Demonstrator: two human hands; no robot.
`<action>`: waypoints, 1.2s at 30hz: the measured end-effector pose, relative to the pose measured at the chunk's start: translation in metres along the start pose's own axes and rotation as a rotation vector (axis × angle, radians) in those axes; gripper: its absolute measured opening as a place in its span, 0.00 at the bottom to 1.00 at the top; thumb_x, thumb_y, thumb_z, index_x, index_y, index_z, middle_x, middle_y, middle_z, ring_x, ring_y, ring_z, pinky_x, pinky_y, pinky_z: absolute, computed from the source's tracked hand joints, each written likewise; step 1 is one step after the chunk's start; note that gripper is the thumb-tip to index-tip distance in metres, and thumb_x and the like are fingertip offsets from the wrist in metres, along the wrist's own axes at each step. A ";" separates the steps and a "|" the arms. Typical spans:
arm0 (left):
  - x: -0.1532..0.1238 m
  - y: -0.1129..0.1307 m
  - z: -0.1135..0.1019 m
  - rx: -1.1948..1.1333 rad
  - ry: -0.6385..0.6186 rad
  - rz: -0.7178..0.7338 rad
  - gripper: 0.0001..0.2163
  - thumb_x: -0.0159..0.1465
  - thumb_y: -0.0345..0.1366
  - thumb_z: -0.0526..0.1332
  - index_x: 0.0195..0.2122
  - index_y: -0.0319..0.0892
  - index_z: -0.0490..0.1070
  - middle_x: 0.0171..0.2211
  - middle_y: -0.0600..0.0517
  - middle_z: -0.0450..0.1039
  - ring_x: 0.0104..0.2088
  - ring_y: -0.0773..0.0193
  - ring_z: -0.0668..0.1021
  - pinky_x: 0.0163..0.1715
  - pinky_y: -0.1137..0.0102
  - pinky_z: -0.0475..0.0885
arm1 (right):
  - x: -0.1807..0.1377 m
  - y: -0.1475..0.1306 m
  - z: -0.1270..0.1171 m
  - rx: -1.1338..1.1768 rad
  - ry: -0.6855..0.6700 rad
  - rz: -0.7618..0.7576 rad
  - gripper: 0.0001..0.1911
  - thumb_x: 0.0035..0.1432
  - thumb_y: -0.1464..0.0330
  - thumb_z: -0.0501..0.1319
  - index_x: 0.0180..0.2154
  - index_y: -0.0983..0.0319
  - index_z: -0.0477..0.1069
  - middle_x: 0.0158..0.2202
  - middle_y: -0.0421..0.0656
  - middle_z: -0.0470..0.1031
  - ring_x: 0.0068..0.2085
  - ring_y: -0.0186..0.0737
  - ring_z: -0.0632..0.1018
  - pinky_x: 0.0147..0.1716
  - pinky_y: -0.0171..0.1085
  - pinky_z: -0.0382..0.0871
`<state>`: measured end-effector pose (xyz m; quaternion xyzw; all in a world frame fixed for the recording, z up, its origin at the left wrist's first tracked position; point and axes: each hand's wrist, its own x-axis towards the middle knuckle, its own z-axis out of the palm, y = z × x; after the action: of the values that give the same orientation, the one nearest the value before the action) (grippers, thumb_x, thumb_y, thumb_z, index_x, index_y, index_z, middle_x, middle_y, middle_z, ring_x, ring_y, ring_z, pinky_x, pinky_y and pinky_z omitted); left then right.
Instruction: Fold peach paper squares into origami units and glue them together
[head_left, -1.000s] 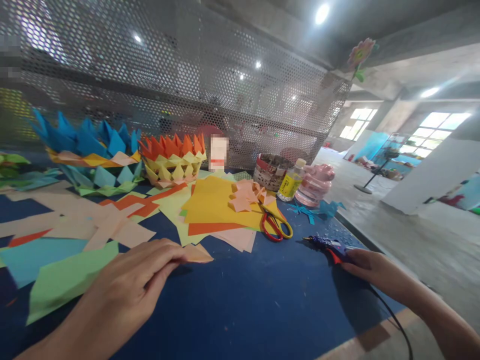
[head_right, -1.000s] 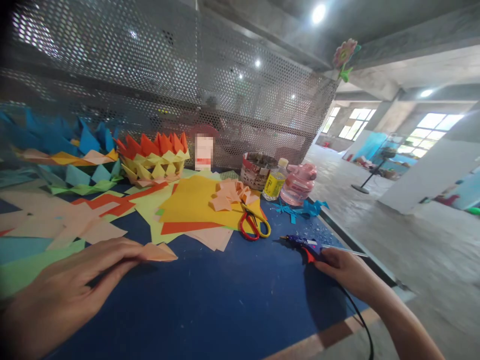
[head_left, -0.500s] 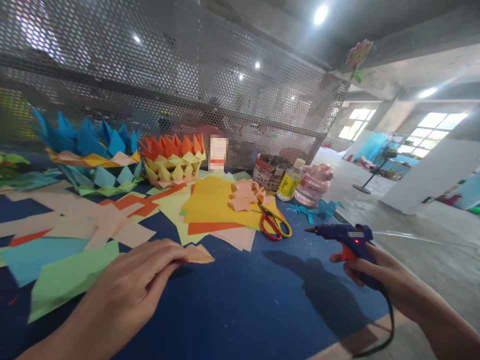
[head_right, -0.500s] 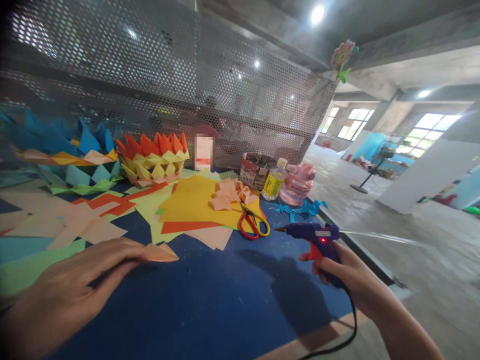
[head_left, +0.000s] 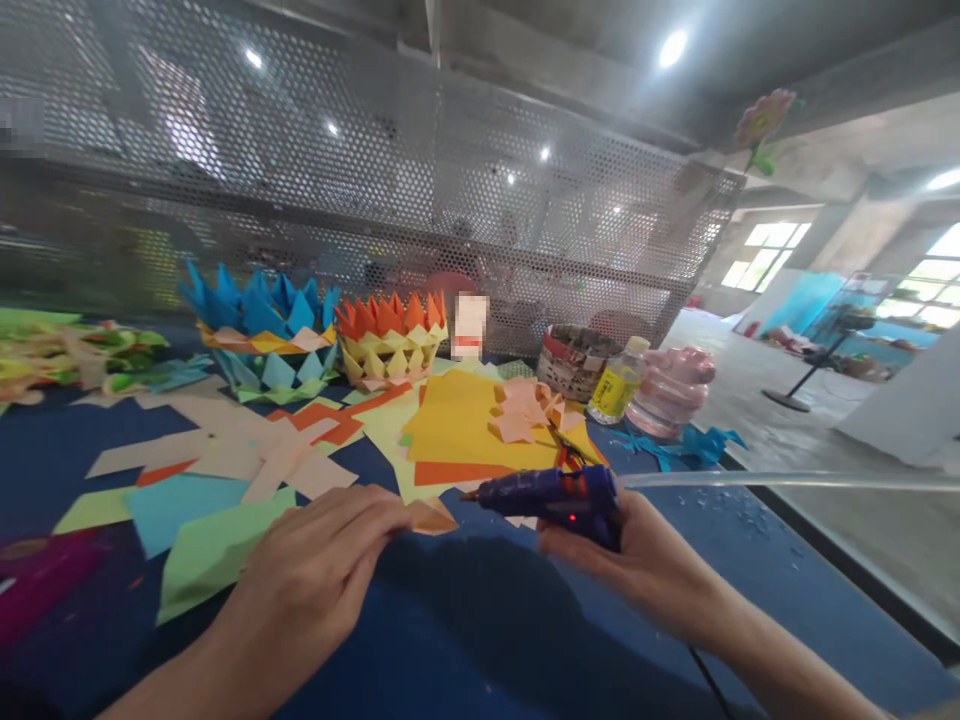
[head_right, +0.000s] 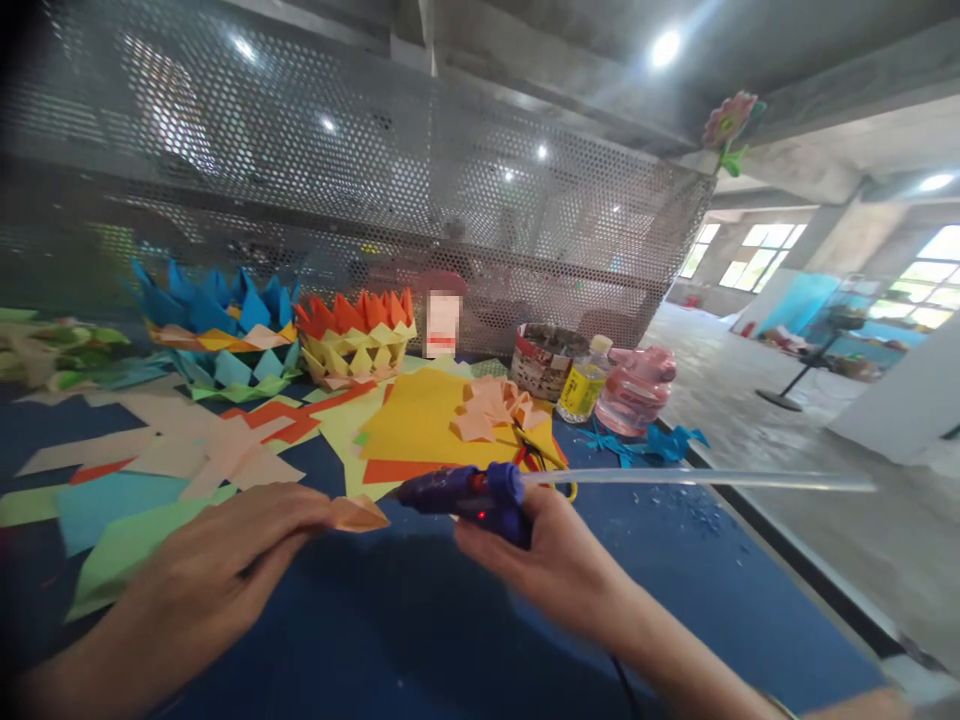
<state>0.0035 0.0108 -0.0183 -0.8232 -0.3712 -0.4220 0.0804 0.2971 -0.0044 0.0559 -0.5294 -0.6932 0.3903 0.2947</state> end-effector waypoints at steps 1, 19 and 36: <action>0.001 -0.001 0.000 0.003 -0.001 -0.002 0.13 0.74 0.28 0.52 0.49 0.52 0.72 0.42 0.57 0.83 0.42 0.63 0.84 0.42 0.69 0.76 | 0.003 0.001 0.005 -0.007 -0.038 -0.024 0.16 0.59 0.57 0.67 0.43 0.60 0.82 0.34 0.41 0.81 0.32 0.39 0.76 0.31 0.35 0.72; -0.004 -0.002 0.001 -0.007 -0.090 0.045 0.12 0.75 0.29 0.52 0.52 0.50 0.71 0.44 0.57 0.82 0.43 0.64 0.82 0.44 0.68 0.72 | 0.001 0.014 0.024 -0.244 -0.042 -0.141 0.11 0.65 0.58 0.63 0.36 0.58 0.77 0.35 0.43 0.80 0.39 0.48 0.81 0.44 0.43 0.77; -0.005 0.002 -0.001 0.002 -0.068 0.053 0.16 0.74 0.28 0.50 0.54 0.51 0.72 0.44 0.56 0.82 0.43 0.63 0.82 0.43 0.69 0.74 | -0.003 0.012 0.022 -0.268 -0.039 -0.087 0.13 0.65 0.56 0.63 0.38 0.59 0.77 0.38 0.44 0.81 0.43 0.49 0.81 0.48 0.44 0.76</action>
<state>0.0023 0.0059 -0.0208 -0.8464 -0.3524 -0.3912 0.0797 0.2856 -0.0106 0.0337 -0.5256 -0.7671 0.2913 0.2245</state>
